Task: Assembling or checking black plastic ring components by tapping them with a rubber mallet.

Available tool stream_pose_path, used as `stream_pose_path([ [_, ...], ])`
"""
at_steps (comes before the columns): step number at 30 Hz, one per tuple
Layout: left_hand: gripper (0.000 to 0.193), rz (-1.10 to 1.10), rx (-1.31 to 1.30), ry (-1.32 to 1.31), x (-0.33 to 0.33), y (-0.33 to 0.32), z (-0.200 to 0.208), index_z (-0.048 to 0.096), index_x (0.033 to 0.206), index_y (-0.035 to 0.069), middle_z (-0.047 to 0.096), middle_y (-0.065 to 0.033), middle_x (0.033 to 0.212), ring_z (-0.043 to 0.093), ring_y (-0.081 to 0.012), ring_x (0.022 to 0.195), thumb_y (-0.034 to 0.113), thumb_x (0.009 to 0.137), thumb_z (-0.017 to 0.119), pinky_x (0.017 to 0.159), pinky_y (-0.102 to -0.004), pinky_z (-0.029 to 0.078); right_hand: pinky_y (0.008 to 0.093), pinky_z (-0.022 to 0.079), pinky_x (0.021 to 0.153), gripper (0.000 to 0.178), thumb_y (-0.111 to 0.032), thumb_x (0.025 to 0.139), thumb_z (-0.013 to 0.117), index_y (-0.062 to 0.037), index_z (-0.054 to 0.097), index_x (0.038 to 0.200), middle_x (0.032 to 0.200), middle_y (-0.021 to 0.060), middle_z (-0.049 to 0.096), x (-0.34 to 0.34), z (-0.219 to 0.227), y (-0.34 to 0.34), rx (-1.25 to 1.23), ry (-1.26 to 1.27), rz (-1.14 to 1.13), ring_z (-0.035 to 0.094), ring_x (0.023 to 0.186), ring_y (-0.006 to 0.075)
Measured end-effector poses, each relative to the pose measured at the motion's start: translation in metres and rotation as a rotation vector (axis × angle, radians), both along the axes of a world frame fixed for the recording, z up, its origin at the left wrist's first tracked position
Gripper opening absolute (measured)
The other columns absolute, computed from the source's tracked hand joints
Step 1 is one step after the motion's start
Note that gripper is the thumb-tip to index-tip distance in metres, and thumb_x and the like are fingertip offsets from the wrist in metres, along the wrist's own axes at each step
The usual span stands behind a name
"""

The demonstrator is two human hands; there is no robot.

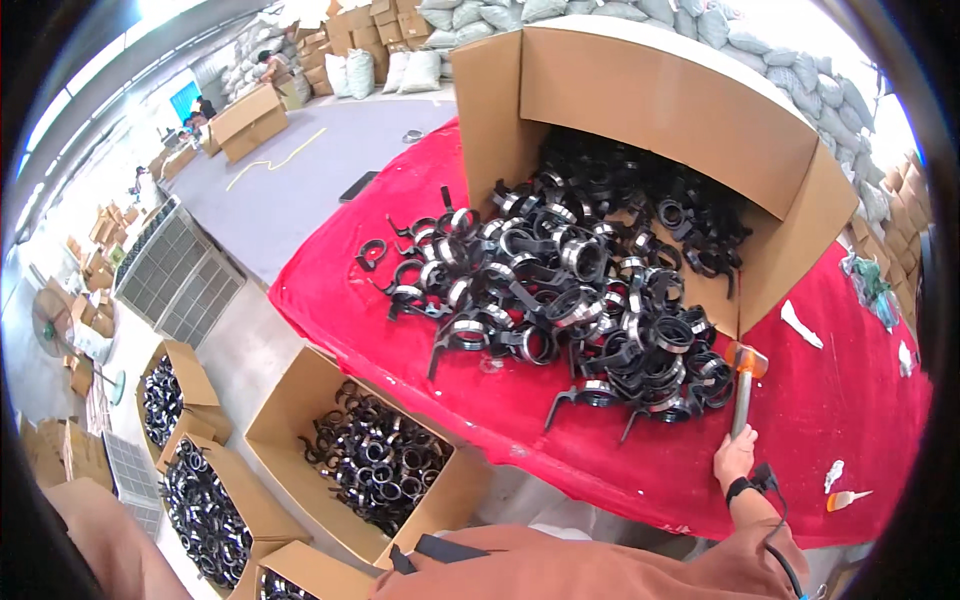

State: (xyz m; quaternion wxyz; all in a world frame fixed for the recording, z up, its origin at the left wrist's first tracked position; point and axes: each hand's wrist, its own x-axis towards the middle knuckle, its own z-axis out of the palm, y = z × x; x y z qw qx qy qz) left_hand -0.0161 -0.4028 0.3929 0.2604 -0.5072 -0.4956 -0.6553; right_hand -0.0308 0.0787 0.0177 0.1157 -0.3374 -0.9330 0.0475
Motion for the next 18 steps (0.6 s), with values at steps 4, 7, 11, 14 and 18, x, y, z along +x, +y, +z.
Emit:
stream_pose_path([
  [4, 0.046, 0.043, -0.025, -0.07, 0.002, -0.005, -0.015, 0.058, 0.108, 0.0, 0.062, -0.005, 0.106, 0.057, -0.0124, 0.096, 0.037, 0.082, 0.064, 0.089, -0.0294, 0.044, 0.0439, 0.037, 0.099, 0.049, -0.016, 0.089, 0.052, 0.0059, 0.035, 0.129, 0.127, 0.0303, 0.043, 0.012, 0.004, -0.004, -0.117, 0.006, 0.033, 0.045, 0.117, 0.0428],
  [7, 0.045, 0.094, -0.016, -0.097, -0.012, -0.008, -0.025, 0.058, 0.107, 0.0, 0.062, -0.0058, 0.106, 0.057, -0.0134, 0.095, 0.038, 0.083, 0.063, 0.088, -0.0302, 0.044, 0.0444, 0.041, 0.094, 0.055, -0.015, 0.087, 0.055, 0.0079, 0.031, 0.132, 0.124, 0.0275, 0.045, 0.0, -0.041, 0.018, 0.028, -0.018, 0.008, 0.048, 0.113, 0.0417],
  [11, 0.044, 0.153, -0.029, -0.114, -0.021, -0.007, -0.03, 0.059, 0.105, -0.001, 0.062, -0.0068, 0.104, 0.057, -0.0148, 0.094, 0.038, 0.084, 0.061, 0.086, -0.0312, 0.045, 0.0455, 0.042, 0.092, 0.05, -0.014, 0.091, 0.048, 0.0063, 0.031, 0.134, 0.123, 0.0277, 0.047, -0.006, -0.046, 0.037, 0.194, -0.019, 0.021, 0.05, 0.111, 0.0403],
  [14, 0.043, 0.173, -0.017, -0.106, -0.001, -0.024, -0.015, 0.059, 0.103, -0.001, 0.062, -0.0075, 0.103, 0.058, -0.0158, 0.093, 0.038, 0.085, 0.059, 0.085, -0.0319, 0.045, 0.0389, 0.051, 0.075, 0.044, -0.013, 0.092, 0.044, 0.0044, 0.035, 0.132, 0.12, 0.0268, 0.049, 0.006, -0.019, 0.064, -0.014, -0.177, -0.033, 0.06, 0.092, 0.0387],
  [18, 0.042, 0.224, -0.032, -0.121, -0.027, -0.02, -0.03, 0.059, 0.101, -0.001, 0.062, -0.0085, 0.102, 0.058, -0.0172, 0.091, 0.038, 0.086, 0.057, 0.083, -0.033, 0.046, 0.0447, 0.051, 0.076, 0.047, -0.016, 0.08, 0.059, 0.0037, 0.047, 0.121, 0.112, 0.0262, 0.055, -0.013, -0.08, 0.062, 0.241, -0.034, -0.041, 0.061, 0.094, 0.0379],
])
